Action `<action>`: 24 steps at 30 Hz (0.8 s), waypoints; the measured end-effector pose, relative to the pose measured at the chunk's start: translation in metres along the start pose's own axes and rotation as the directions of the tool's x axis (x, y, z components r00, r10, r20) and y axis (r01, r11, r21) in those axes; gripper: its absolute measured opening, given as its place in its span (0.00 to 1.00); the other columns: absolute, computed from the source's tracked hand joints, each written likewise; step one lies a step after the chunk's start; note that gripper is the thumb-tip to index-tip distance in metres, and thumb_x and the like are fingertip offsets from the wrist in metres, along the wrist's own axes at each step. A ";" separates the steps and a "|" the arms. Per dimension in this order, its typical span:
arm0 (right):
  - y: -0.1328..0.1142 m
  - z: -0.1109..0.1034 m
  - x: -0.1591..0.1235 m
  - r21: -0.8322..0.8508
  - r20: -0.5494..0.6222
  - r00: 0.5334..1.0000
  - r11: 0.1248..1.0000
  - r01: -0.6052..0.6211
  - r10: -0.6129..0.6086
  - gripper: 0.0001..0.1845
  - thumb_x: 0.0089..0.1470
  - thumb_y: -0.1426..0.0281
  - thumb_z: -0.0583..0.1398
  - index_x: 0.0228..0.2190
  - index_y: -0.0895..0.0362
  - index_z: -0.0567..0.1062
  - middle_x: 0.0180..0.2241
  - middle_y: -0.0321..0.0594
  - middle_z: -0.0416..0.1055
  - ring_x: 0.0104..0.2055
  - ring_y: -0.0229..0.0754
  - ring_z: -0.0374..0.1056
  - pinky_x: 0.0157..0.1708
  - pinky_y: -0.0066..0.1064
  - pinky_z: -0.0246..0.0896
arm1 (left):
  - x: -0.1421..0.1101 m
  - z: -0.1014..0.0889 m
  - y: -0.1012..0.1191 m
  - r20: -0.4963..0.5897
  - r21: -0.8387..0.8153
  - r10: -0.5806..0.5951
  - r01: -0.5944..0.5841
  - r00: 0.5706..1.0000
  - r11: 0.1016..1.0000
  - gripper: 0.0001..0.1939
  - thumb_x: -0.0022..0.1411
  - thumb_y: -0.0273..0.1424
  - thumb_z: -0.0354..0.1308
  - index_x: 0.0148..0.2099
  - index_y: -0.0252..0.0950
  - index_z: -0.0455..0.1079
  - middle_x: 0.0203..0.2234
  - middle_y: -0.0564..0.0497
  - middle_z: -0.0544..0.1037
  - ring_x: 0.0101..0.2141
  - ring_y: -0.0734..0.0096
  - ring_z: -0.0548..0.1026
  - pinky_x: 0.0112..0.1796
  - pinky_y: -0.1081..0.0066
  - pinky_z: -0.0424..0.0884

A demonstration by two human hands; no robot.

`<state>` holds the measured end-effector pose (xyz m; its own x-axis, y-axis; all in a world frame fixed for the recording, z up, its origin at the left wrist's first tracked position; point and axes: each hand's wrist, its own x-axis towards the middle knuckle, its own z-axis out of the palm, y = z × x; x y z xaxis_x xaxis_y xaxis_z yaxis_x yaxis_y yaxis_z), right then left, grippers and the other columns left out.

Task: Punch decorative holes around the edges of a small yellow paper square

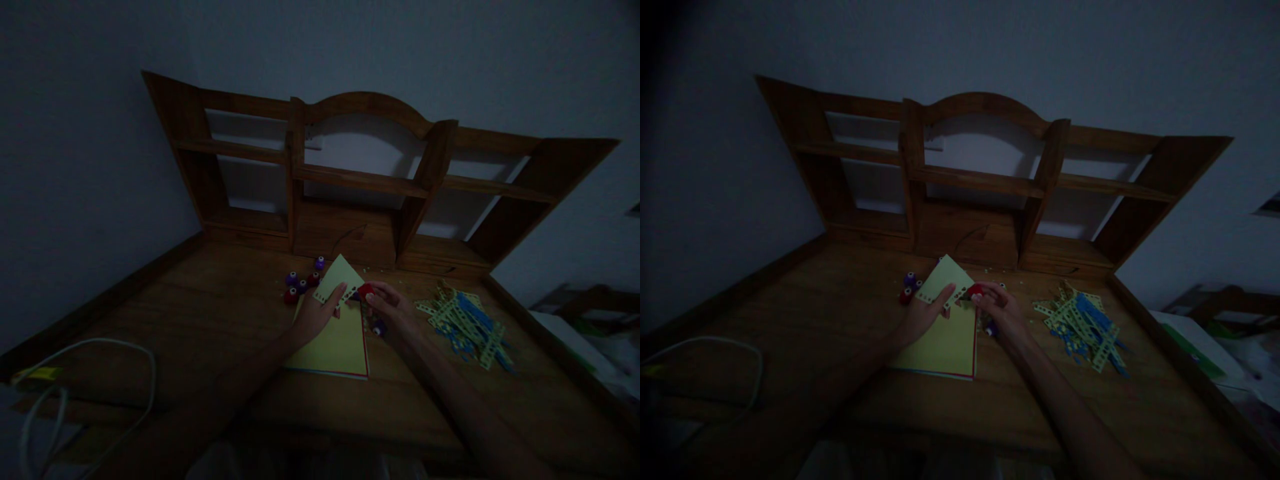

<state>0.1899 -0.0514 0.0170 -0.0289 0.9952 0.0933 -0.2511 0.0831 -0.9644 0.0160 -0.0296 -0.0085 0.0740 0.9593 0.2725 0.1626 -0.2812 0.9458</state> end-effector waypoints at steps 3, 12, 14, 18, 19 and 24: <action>0.002 -0.006 0.003 0.016 0.028 0.999 0.999 -0.031 0.030 0.18 0.44 0.61 0.67 0.39 0.52 0.76 0.28 0.36 0.73 0.24 0.35 0.64 0.24 0.28 0.58 | 0.001 0.001 -0.002 0.006 -0.017 0.000 0.000 1.000 1.000 0.22 0.61 0.48 0.50 0.32 0.34 0.71 0.21 0.51 0.76 0.21 0.71 0.73 0.23 0.74 0.67; 0.010 -0.015 0.012 0.064 0.052 0.999 0.998 -0.017 0.014 0.14 0.50 0.57 0.63 0.36 0.52 0.77 0.36 0.39 0.75 0.31 0.39 0.69 0.28 0.28 0.63 | 0.003 0.001 -0.005 0.003 -0.026 -0.041 0.042 0.999 0.999 0.23 0.60 0.49 0.50 0.34 0.34 0.72 0.22 0.49 0.77 0.22 0.70 0.73 0.23 0.73 0.68; 0.011 -0.017 0.014 0.053 0.046 0.999 0.999 -0.011 0.008 0.14 0.49 0.57 0.63 0.35 0.52 0.78 0.38 0.40 0.75 0.35 0.41 0.70 0.30 0.29 0.64 | 0.003 0.001 -0.004 0.003 -0.032 -0.047 0.047 0.999 0.998 0.23 0.60 0.49 0.50 0.35 0.33 0.72 0.23 0.49 0.77 0.22 0.69 0.74 0.24 0.73 0.68; 0.011 -0.021 0.016 0.087 0.036 0.999 0.996 -0.027 0.024 0.14 0.47 0.57 0.65 0.34 0.51 0.77 0.39 0.39 0.75 0.39 0.43 0.70 0.32 0.31 0.65 | 0.003 0.002 -0.001 0.004 -0.051 -0.039 0.039 0.999 0.998 0.23 0.60 0.49 0.49 0.36 0.34 0.72 0.24 0.49 0.77 0.22 0.70 0.73 0.23 0.74 0.68; 0.011 -0.021 0.016 0.091 0.044 0.999 0.995 -0.032 0.028 0.13 0.48 0.58 0.65 0.35 0.51 0.77 0.40 0.39 0.75 0.39 0.43 0.70 0.33 0.31 0.65 | 0.002 0.001 0.000 0.014 -0.058 -0.033 0.034 0.999 0.998 0.23 0.61 0.49 0.49 0.37 0.34 0.72 0.25 0.49 0.78 0.21 0.71 0.72 0.22 0.74 0.67; 0.010 -0.021 0.014 0.096 0.056 0.998 0.995 -0.023 0.017 0.15 0.47 0.62 0.66 0.38 0.50 0.77 0.39 0.39 0.74 0.38 0.43 0.69 0.30 0.30 0.63 | 0.002 0.000 0.003 0.033 -0.065 -0.003 0.006 0.999 0.998 0.22 0.61 0.48 0.48 0.35 0.34 0.71 0.25 0.49 0.78 0.20 0.72 0.72 0.22 0.74 0.67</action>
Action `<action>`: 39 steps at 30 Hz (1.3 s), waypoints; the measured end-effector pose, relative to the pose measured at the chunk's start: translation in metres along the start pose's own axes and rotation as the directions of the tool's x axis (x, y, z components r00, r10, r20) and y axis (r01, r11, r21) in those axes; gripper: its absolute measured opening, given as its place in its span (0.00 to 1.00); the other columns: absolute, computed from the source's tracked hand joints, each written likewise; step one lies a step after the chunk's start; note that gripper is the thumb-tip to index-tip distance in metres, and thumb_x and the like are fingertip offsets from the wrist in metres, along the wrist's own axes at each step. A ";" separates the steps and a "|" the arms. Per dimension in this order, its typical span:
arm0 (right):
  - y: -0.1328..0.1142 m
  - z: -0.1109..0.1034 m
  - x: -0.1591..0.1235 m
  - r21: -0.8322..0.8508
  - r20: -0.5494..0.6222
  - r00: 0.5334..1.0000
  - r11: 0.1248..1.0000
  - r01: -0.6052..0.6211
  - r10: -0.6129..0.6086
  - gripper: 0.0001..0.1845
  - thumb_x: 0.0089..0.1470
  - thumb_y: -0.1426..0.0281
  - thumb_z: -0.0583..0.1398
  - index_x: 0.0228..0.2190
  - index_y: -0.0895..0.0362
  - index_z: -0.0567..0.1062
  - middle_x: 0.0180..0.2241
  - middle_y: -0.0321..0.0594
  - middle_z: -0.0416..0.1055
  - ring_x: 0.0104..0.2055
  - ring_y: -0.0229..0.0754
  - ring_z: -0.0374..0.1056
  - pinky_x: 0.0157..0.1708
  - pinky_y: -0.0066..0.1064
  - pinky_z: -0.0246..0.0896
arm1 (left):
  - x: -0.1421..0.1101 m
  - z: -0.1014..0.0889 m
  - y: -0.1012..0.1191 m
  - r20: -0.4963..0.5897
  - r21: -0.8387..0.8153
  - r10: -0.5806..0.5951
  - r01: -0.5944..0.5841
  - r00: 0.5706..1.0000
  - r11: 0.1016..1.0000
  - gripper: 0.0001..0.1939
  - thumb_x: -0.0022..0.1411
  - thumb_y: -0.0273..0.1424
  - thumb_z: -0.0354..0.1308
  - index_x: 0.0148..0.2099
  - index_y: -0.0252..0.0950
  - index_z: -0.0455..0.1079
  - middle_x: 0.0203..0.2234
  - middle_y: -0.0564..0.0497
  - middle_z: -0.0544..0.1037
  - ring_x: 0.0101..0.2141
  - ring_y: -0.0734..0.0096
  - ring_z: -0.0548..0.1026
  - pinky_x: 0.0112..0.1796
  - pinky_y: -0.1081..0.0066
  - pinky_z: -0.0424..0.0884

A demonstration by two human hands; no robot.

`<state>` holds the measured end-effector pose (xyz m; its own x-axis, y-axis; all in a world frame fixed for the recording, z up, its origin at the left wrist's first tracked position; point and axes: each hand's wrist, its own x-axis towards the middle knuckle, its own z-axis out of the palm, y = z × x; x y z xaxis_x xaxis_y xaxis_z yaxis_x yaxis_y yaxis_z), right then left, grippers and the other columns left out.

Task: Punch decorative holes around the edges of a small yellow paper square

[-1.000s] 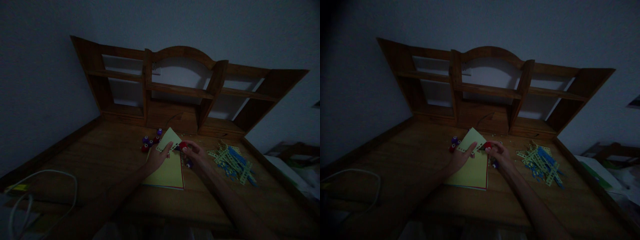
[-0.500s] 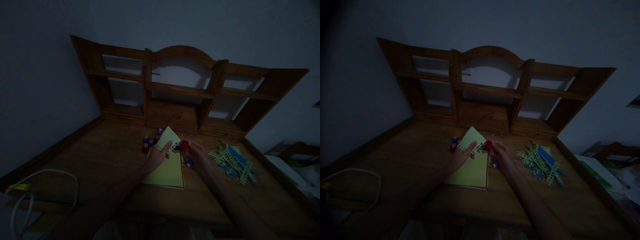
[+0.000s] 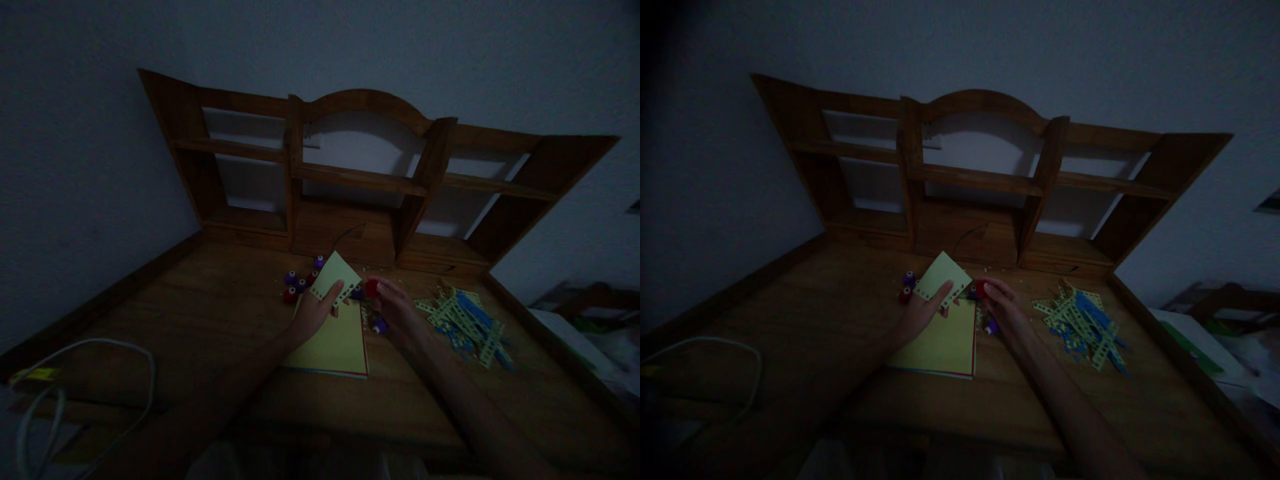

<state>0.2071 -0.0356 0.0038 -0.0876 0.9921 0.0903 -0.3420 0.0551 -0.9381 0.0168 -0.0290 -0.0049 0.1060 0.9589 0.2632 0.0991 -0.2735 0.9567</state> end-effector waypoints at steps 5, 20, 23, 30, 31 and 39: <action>-0.002 0.000 -0.001 -0.041 -0.012 1.000 0.999 0.025 -0.025 0.16 0.45 0.62 0.67 0.39 0.49 0.76 0.35 0.36 0.74 0.25 0.35 0.63 0.22 0.27 0.56 | 0.001 0.000 0.001 0.004 0.002 -0.001 0.001 1.000 1.000 0.22 0.62 0.48 0.48 0.35 0.35 0.71 0.25 0.50 0.77 0.19 0.72 0.71 0.21 0.74 0.66; -0.007 0.002 -0.003 -0.033 -0.026 1.000 0.999 0.000 -0.001 0.17 0.45 0.65 0.67 0.40 0.48 0.76 0.35 0.37 0.73 0.29 0.38 0.66 0.27 0.30 0.60 | 0.000 0.000 0.001 0.016 -0.007 0.005 -0.005 1.000 1.000 0.21 0.62 0.47 0.48 0.36 0.34 0.70 0.25 0.50 0.77 0.20 0.73 0.71 0.21 0.74 0.66; -0.007 0.002 -0.003 -0.012 -0.028 1.000 1.000 -0.002 0.002 0.17 0.45 0.65 0.67 0.40 0.48 0.77 0.32 0.35 0.73 0.25 0.35 0.63 0.24 0.29 0.58 | 0.000 0.000 0.001 0.020 -0.018 0.004 -0.004 1.000 1.000 0.21 0.62 0.47 0.48 0.36 0.34 0.70 0.25 0.50 0.77 0.20 0.73 0.71 0.21 0.75 0.66; -0.005 0.000 -0.003 -0.016 -0.010 1.000 1.000 -0.024 0.024 0.21 0.44 0.67 0.68 0.43 0.50 0.76 0.34 0.35 0.72 0.24 0.32 0.60 0.22 0.26 0.57 | 0.000 -0.001 0.000 0.027 0.003 0.012 -0.012 1.000 1.000 0.21 0.63 0.47 0.48 0.35 0.34 0.69 0.25 0.50 0.77 0.19 0.74 0.70 0.22 0.75 0.66; -0.005 0.000 -0.004 -0.019 -0.014 1.000 1.000 -0.022 0.022 0.22 0.44 0.67 0.68 0.43 0.50 0.75 0.34 0.35 0.72 0.24 0.32 0.60 0.22 0.26 0.56 | 0.000 0.000 0.000 0.025 0.002 0.013 -0.013 1.000 1.000 0.21 0.63 0.47 0.48 0.36 0.34 0.69 0.25 0.50 0.77 0.19 0.74 0.70 0.21 0.75 0.66; -0.004 0.001 -0.005 -0.004 -0.008 0.999 0.999 -0.033 0.033 0.22 0.44 0.69 0.67 0.44 0.50 0.74 0.31 0.34 0.72 0.24 0.32 0.61 0.23 0.25 0.57 | 0.001 0.000 -0.003 0.031 -0.008 0.015 -0.014 0.999 1.000 0.21 0.63 0.46 0.48 0.36 0.34 0.70 0.25 0.50 0.77 0.19 0.74 0.70 0.21 0.75 0.66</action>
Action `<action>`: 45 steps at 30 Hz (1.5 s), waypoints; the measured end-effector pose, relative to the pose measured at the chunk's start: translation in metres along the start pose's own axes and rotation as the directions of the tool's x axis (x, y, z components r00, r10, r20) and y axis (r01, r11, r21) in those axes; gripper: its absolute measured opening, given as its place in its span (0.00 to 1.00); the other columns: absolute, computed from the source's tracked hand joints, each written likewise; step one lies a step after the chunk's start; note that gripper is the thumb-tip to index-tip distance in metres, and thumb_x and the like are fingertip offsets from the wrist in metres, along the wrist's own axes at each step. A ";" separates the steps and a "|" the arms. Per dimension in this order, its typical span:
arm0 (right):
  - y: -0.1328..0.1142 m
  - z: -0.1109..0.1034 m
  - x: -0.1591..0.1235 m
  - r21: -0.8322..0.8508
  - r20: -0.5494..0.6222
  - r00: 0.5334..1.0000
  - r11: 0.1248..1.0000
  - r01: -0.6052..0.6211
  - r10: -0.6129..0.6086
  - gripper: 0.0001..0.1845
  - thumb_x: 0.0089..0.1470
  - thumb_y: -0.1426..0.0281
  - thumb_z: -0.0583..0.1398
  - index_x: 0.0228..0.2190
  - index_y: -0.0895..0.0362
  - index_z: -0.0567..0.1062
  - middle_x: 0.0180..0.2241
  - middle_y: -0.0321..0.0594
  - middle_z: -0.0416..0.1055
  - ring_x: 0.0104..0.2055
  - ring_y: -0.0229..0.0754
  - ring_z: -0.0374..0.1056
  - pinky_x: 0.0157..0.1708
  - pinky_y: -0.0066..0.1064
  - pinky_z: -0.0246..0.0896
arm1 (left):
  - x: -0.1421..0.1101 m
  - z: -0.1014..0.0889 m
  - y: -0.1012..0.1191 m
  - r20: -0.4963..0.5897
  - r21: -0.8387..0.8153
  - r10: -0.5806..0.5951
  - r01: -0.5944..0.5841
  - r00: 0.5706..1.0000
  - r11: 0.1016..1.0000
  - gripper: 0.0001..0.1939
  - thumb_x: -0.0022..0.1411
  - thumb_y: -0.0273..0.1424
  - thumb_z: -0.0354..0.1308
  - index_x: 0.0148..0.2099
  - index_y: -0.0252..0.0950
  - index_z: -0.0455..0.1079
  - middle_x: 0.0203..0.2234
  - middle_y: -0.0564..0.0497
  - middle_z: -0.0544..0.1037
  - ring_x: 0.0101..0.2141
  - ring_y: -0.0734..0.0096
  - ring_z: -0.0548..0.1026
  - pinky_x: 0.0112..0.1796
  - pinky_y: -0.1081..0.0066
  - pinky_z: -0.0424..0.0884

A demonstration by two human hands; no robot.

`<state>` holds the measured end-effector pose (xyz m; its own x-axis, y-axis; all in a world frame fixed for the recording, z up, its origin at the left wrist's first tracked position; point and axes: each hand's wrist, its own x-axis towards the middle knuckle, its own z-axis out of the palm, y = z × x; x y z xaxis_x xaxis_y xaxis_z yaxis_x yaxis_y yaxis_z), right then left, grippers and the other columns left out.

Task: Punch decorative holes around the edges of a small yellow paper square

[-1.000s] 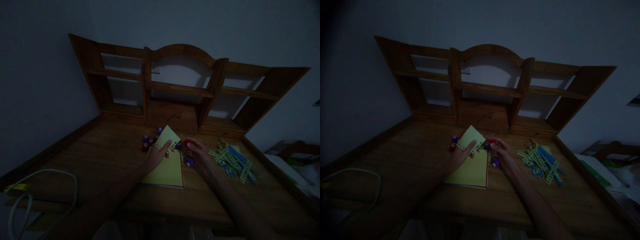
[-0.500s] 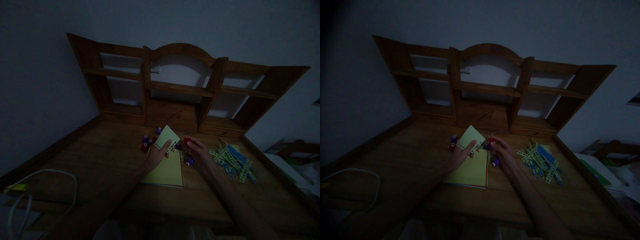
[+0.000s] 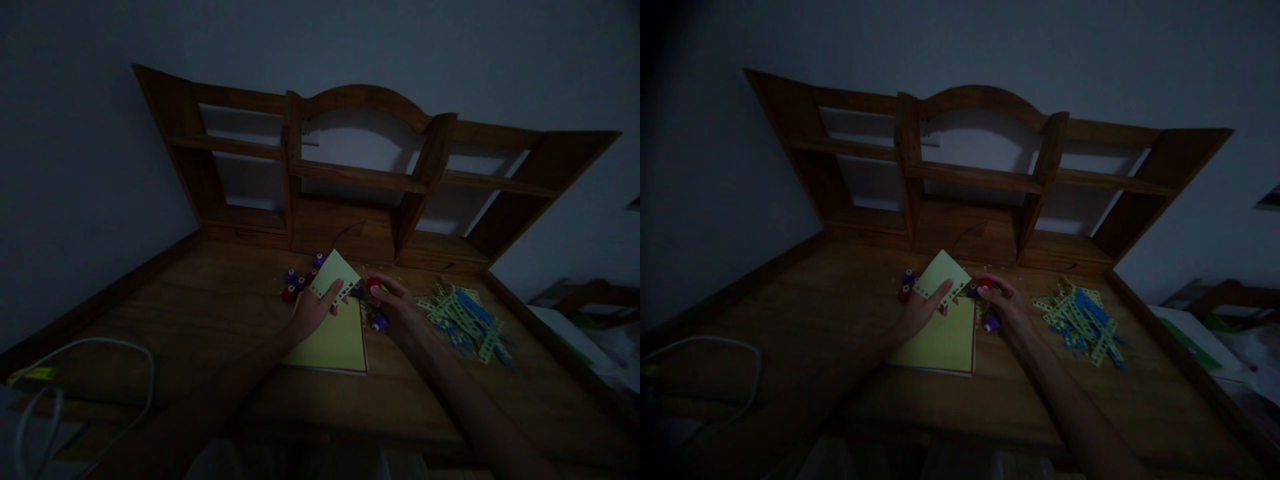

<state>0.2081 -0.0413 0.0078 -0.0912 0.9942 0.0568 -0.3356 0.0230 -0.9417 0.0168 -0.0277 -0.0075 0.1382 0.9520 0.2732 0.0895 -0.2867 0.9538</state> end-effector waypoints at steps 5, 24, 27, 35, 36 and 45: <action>-0.002 0.000 0.000 -0.005 -0.013 1.000 1.000 0.011 -0.011 0.19 0.44 0.69 0.68 0.41 0.52 0.75 0.27 0.32 0.70 0.23 0.32 0.60 0.22 0.24 0.56 | 0.000 -0.001 0.001 0.012 -0.002 0.004 -0.004 1.000 1.000 0.21 0.63 0.46 0.48 0.36 0.34 0.70 0.25 0.50 0.76 0.19 0.74 0.70 0.21 0.75 0.66; 0.002 -0.002 0.004 -0.065 -0.047 0.998 0.997 0.033 -0.036 0.22 0.42 0.67 0.68 0.43 0.51 0.76 0.27 0.34 0.72 0.22 0.33 0.60 0.20 0.25 0.56 | 0.000 0.000 0.005 0.007 -0.024 -0.023 0.023 1.000 0.999 0.21 0.62 0.47 0.49 0.36 0.34 0.70 0.24 0.50 0.77 0.18 0.74 0.70 0.20 0.75 0.65; 0.002 -0.003 0.005 -0.068 -0.062 0.996 0.996 0.058 -0.062 0.22 0.42 0.67 0.69 0.42 0.51 0.76 0.29 0.34 0.72 0.23 0.32 0.60 0.21 0.25 0.56 | 0.000 0.000 0.006 0.012 -0.031 -0.018 0.018 1.000 0.999 0.20 0.62 0.46 0.49 0.36 0.34 0.70 0.24 0.50 0.77 0.18 0.75 0.70 0.20 0.75 0.65; -0.002 0.001 0.001 -0.047 -0.136 0.990 0.998 0.034 -0.040 0.24 0.44 0.62 0.68 0.44 0.53 0.74 0.26 0.35 0.72 0.22 0.35 0.63 0.18 0.25 0.55 | -0.001 0.000 0.005 0.003 -0.021 -0.028 0.028 1.000 0.999 0.21 0.62 0.47 0.49 0.35 0.34 0.70 0.25 0.50 0.77 0.19 0.74 0.70 0.21 0.75 0.66; -0.002 0.001 0.002 -0.025 -0.142 0.989 0.999 0.042 -0.045 0.22 0.46 0.61 0.67 0.44 0.53 0.74 0.26 0.35 0.72 0.22 0.35 0.63 0.18 0.25 0.56 | -0.001 0.001 0.004 0.002 -0.026 -0.029 0.029 1.000 0.999 0.21 0.62 0.47 0.49 0.35 0.34 0.70 0.24 0.50 0.77 0.19 0.74 0.70 0.21 0.74 0.66; 0.010 -0.020 0.020 0.076 -0.055 0.998 0.997 0.007 -0.002 0.16 0.54 0.54 0.58 0.33 0.54 0.75 0.36 0.41 0.76 0.27 0.38 0.69 0.27 0.29 0.68 | 0.000 0.001 0.004 -0.002 -0.005 -0.017 0.017 1.000 1.000 0.21 0.62 0.47 0.48 0.34 0.34 0.70 0.24 0.50 0.77 0.18 0.74 0.70 0.21 0.74 0.66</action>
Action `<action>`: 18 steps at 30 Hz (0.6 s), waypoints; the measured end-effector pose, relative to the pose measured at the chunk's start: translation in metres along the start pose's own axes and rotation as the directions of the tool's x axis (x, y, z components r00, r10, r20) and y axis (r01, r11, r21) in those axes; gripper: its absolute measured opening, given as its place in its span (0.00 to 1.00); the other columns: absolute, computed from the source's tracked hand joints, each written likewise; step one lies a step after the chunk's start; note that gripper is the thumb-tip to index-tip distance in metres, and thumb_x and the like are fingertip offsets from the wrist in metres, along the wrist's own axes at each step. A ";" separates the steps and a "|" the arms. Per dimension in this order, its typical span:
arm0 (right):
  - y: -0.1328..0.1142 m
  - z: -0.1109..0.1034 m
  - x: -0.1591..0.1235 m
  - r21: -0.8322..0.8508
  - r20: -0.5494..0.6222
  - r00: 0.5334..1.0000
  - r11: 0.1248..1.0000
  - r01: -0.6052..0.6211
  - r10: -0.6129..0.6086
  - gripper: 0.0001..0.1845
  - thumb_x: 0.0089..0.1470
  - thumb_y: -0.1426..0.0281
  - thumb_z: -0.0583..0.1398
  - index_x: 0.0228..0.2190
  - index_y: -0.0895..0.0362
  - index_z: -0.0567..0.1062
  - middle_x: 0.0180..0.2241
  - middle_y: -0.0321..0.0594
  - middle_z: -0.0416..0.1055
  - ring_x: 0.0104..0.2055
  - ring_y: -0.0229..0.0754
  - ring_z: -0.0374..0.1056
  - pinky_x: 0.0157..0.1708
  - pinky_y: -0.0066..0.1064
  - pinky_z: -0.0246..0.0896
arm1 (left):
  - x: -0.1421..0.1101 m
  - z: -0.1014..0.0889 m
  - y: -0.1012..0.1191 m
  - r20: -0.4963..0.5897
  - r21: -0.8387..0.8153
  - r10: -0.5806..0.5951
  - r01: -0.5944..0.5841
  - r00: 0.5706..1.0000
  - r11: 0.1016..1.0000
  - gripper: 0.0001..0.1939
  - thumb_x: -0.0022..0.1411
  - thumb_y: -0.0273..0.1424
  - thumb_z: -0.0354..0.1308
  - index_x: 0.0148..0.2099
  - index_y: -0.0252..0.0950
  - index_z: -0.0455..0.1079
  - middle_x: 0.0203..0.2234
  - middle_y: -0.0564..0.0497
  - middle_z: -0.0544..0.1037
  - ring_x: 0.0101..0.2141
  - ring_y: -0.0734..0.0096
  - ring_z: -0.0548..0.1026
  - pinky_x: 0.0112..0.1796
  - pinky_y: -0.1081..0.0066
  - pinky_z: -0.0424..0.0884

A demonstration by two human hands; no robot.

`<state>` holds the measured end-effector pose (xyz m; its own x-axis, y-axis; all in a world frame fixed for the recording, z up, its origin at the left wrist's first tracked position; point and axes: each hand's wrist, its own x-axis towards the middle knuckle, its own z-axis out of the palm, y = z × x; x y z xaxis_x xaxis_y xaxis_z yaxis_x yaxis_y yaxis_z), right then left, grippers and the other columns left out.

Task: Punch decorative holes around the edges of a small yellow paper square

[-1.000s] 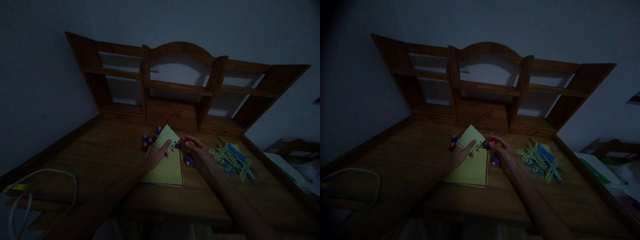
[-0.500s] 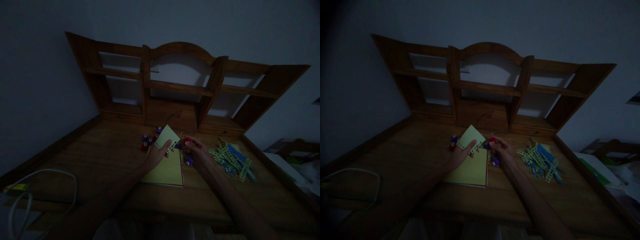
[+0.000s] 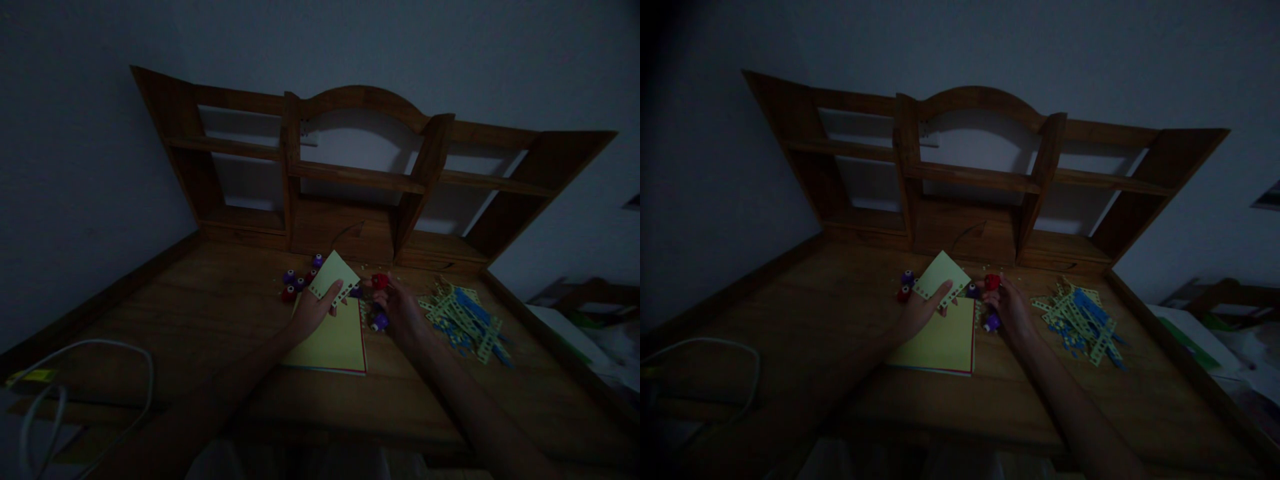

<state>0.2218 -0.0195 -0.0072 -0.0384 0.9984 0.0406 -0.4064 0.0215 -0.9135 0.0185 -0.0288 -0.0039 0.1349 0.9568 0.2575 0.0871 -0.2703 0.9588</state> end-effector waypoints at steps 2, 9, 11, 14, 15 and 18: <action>0.001 -0.004 0.002 0.012 -0.003 1.000 1.000 -0.019 0.019 0.16 0.55 0.54 0.58 0.34 0.53 0.75 0.36 0.41 0.77 0.27 0.38 0.70 0.27 0.29 0.69 | 0.000 0.000 0.000 0.004 0.005 -0.004 0.004 1.000 1.000 0.22 0.62 0.47 0.48 0.34 0.34 0.71 0.24 0.50 0.77 0.18 0.74 0.70 0.21 0.74 0.67; -0.005 0.002 -0.003 0.058 0.051 0.995 0.995 -0.087 0.084 0.13 0.52 0.60 0.62 0.36 0.55 0.75 0.37 0.42 0.77 0.27 0.35 0.70 0.27 0.26 0.69 | 0.000 0.001 -0.002 0.014 -0.046 0.011 -0.010 1.000 0.999 0.20 0.62 0.47 0.49 0.36 0.34 0.70 0.24 0.50 0.76 0.18 0.74 0.69 0.19 0.75 0.65; -0.008 0.008 -0.007 0.044 0.056 0.997 0.998 -0.054 0.051 0.11 0.51 0.63 0.64 0.37 0.55 0.76 0.38 0.41 0.76 0.30 0.34 0.70 0.31 0.24 0.69 | 0.000 0.001 -0.002 0.007 -0.049 0.011 -0.011 1.000 0.999 0.20 0.61 0.47 0.50 0.36 0.34 0.70 0.24 0.50 0.76 0.18 0.74 0.69 0.19 0.75 0.65; -0.013 0.016 -0.013 0.039 0.049 0.998 0.999 0.022 -0.024 0.13 0.49 0.66 0.65 0.39 0.52 0.76 0.39 0.38 0.75 0.35 0.35 0.71 0.33 0.23 0.67 | 0.000 0.001 -0.002 -0.002 -0.039 0.006 -0.006 1.000 0.999 0.21 0.61 0.47 0.49 0.35 0.34 0.70 0.24 0.50 0.76 0.18 0.74 0.69 0.19 0.74 0.66; -0.014 0.018 -0.014 0.039 0.052 0.998 0.998 0.040 -0.042 0.15 0.49 0.66 0.65 0.41 0.51 0.75 0.39 0.38 0.75 0.35 0.36 0.71 0.32 0.24 0.67 | 0.001 0.000 -0.003 -0.008 -0.031 0.002 -0.002 1.000 1.000 0.21 0.61 0.47 0.49 0.35 0.34 0.70 0.24 0.50 0.76 0.18 0.74 0.70 0.19 0.74 0.66; -0.016 0.016 -0.015 0.049 0.070 0.997 0.998 0.028 -0.032 0.16 0.49 0.65 0.65 0.42 0.52 0.75 0.38 0.39 0.75 0.35 0.37 0.71 0.30 0.24 0.68 | 0.002 -0.003 -0.009 0.002 0.055 -0.055 0.055 0.998 0.997 0.20 0.60 0.47 0.51 0.36 0.34 0.71 0.22 0.50 0.76 0.16 0.73 0.70 0.17 0.74 0.64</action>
<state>0.2141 -0.0361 0.0129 -0.0890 0.9912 0.0975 -0.4514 0.0472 -0.8911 0.0149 -0.0237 -0.0116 0.1319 0.9701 0.2037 0.1481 -0.2225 0.9636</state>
